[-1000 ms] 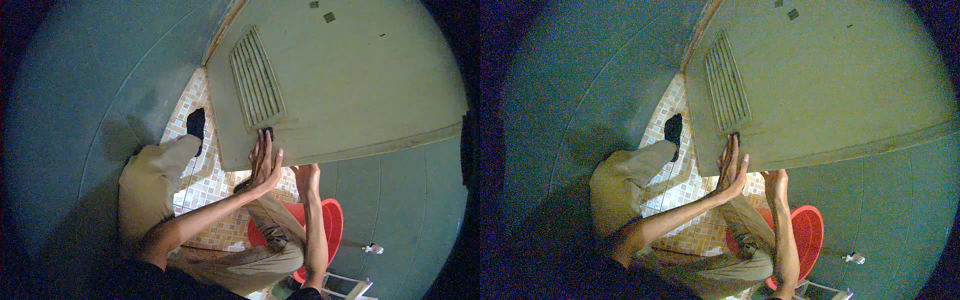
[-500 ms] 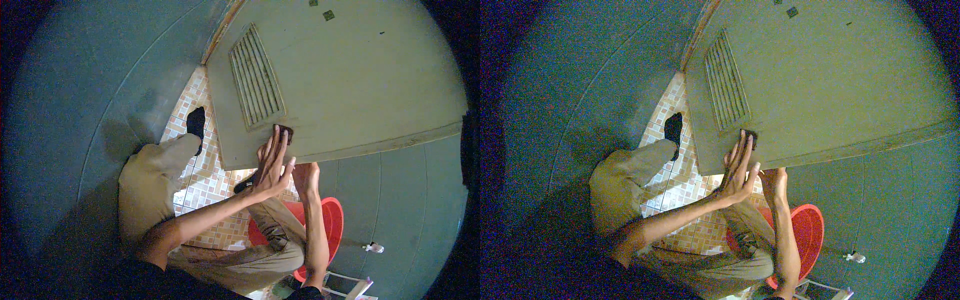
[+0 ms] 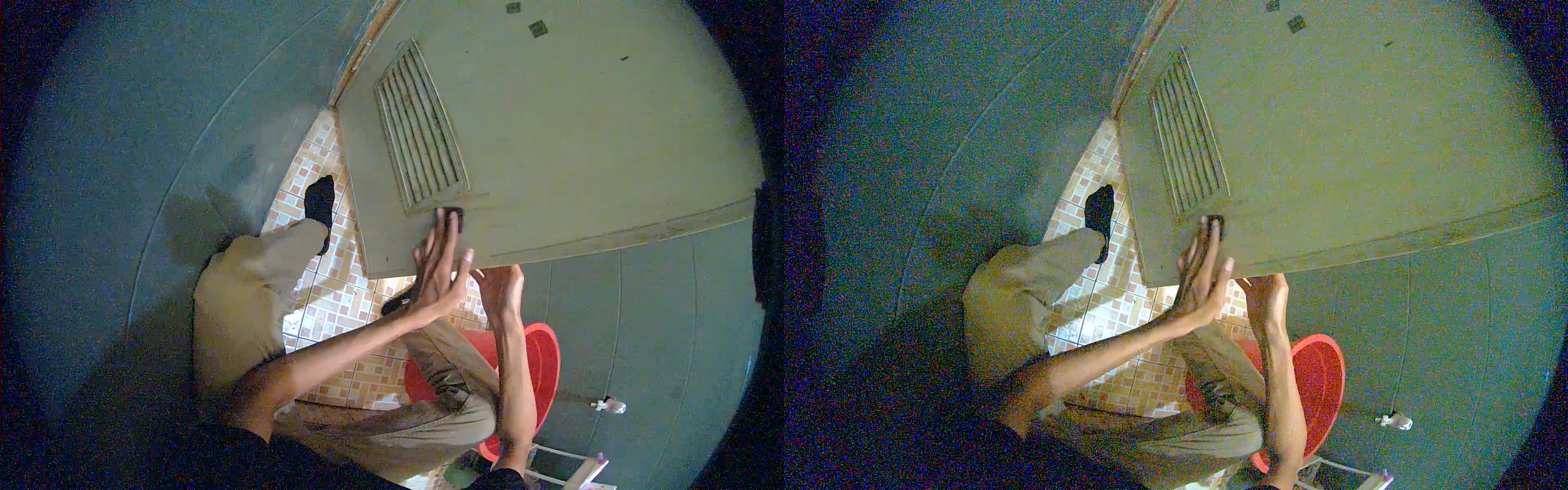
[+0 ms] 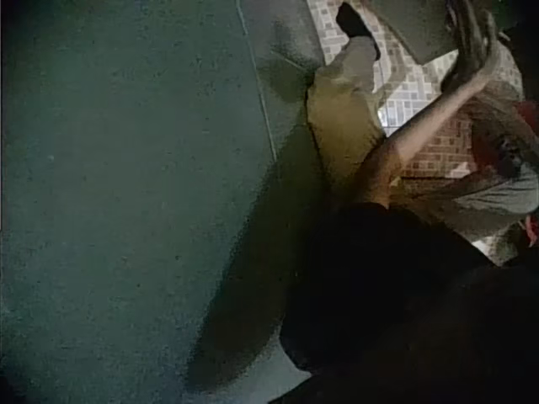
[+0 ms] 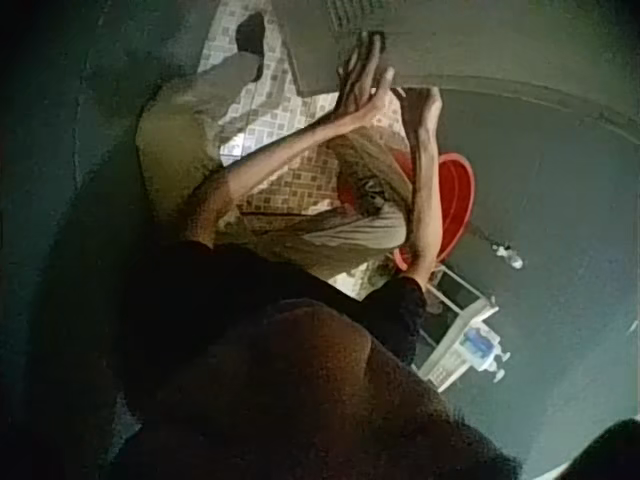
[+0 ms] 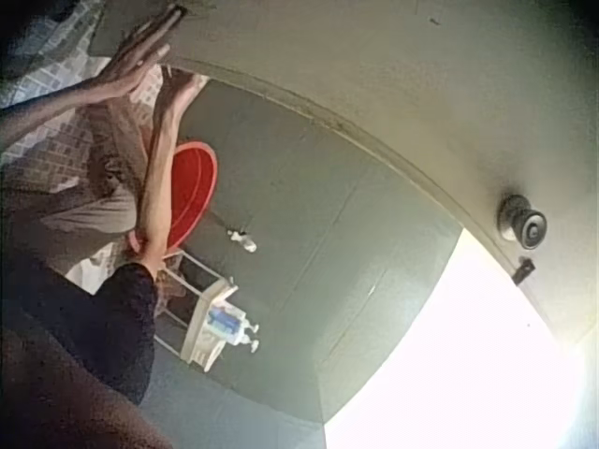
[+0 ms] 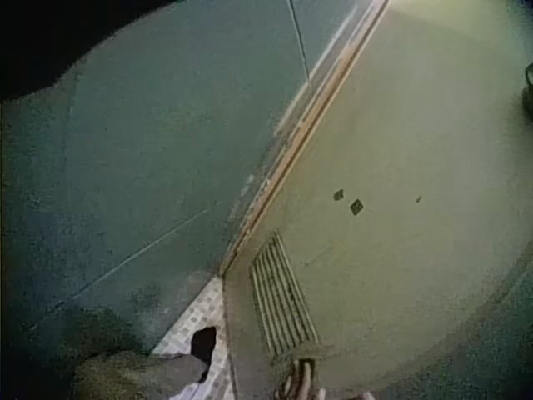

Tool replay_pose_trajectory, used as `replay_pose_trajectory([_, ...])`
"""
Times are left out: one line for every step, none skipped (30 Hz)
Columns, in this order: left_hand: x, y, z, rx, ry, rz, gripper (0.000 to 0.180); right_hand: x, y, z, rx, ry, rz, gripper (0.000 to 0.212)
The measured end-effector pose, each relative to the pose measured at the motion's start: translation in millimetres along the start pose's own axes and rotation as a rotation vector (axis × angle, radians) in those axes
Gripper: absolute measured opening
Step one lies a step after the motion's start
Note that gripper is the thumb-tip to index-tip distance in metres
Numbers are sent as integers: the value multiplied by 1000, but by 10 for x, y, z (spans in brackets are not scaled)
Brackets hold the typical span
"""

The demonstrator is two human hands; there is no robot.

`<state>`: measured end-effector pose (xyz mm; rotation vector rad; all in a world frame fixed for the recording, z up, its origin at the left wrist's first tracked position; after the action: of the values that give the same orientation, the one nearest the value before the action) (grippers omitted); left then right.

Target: The person wipes the surface and slats of a door with a cloth.

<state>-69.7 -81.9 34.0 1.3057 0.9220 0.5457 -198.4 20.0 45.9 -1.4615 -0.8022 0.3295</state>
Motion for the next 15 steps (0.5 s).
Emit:
replay_pose_trajectory([-6,-75,-1,-3,6,0,73,6,-2,-55,0,-7,0,52])
replay_pose_trajectory([-3,-260,-2,16,8,122,73,26,2,-67,-10,38,-8,52])
replay_pose_trajectory([15,-391,4,37,5,248,72,65,-12,-78,-21,88,-17,51])
replay_pose_trajectory([14,-383,0,17,6,234,75,72,-32,-109,-22,87,-20,51])
replay_pose_trajectory([29,-378,-12,14,8,236,75,65,-47,-145,4,82,-25,52])
replay_pose_trajectory([27,-140,-26,-3,-12,112,76,87,-59,-107,32,92,-28,52])
replay_pose_trajectory([31,94,-26,-20,-28,-14,78,87,-58,-36,33,100,-26,52])
replay_pose_trajectory([35,231,-56,-5,-86,-62,75,65,-46,27,14,63,-17,53])
replay_pose_trajectory([31,206,-48,-10,-85,-61,75,46,-47,-44,-10,13,-13,53])
replay_pose_trajectory([27,214,-32,10,-73,-95,75,48,-35,-72,-13,11,-15,53])
replay_pose_trajectory([28,222,-17,30,-61,-130,74,59,-25,-53,10,65,-13,54])
replay_pose_trajectory([43,155,-31,3,-59,-116,74,78,-64,-41,37,118,-6,54])
replay_pose_trajectory([54,96,-47,5,-57,-118,74,60,-53,17,39,118,-4,54])
replay_pose_trajectory([53,-64,-57,7,-47,-9,74,24,-22,106,51,98,7,54])
replay_pose_trajectory([72,-269,-83,10,-39,100,74,12,-17,150,65,79,18,55])
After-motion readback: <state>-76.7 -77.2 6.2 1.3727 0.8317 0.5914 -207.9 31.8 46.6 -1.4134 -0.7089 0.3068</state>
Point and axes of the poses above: each hand's wrist, its own x-axis away from the middle knuckle, its own z-axis out of the back of the hand, y = z × x, the point moved 9 cm from there along -x, towards the middle knuckle, and after that the axes turned 2 degrees about x, right-handed, at the moved point
